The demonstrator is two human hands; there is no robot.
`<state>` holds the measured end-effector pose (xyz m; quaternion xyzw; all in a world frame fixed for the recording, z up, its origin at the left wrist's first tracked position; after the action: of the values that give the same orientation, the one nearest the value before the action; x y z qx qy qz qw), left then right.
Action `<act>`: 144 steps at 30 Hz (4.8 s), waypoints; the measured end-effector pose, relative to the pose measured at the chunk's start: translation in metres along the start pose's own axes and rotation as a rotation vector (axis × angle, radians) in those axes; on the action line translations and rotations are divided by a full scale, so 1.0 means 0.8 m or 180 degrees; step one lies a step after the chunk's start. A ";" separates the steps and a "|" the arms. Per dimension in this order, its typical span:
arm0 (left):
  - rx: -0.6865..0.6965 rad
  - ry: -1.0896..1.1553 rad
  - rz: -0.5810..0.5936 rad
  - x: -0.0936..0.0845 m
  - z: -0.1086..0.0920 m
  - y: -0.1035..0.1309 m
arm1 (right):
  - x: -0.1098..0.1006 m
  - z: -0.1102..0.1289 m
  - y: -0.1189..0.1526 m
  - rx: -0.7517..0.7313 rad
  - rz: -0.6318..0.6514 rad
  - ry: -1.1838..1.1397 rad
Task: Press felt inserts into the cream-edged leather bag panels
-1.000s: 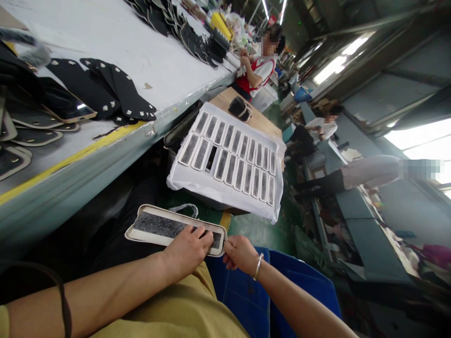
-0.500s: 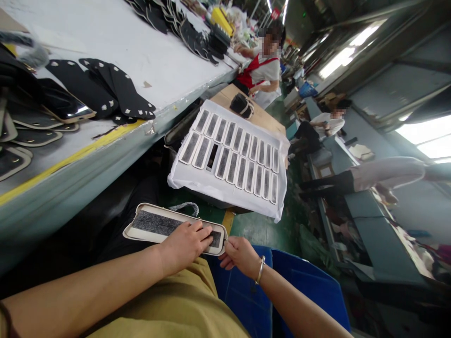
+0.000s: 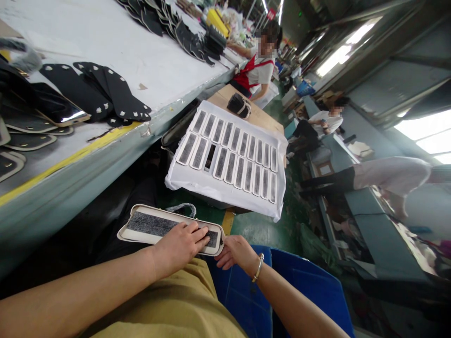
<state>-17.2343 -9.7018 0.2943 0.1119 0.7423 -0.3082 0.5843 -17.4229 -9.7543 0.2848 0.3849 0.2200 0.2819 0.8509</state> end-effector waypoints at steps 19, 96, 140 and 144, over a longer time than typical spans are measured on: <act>-0.0093 0.0067 0.0096 -0.003 0.001 -0.001 | -0.014 -0.033 -0.026 -0.0381 0.0537 -0.1205; -0.0189 0.1634 0.0985 -0.009 0.060 -0.054 | -0.004 0.080 0.012 -0.2300 -0.1216 0.3264; 0.0245 0.0717 0.1501 -0.019 0.034 -0.067 | 0.000 0.069 0.023 -0.2546 -0.0548 0.4446; -0.0266 0.1159 0.1519 -0.014 0.047 -0.077 | 0.000 0.072 0.019 -0.2502 -0.0594 0.4520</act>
<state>-17.2334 -9.7703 0.3205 0.3125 0.7996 -0.1064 0.5016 -17.3936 -9.7768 0.3314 -0.2318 0.6229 0.4431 0.6016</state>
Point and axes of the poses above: each hand's wrist, its own y-axis away from the middle knuckle, its own x-axis out of the palm, z = x × y, the point moved 3 cm from there along -y, towards the middle knuckle
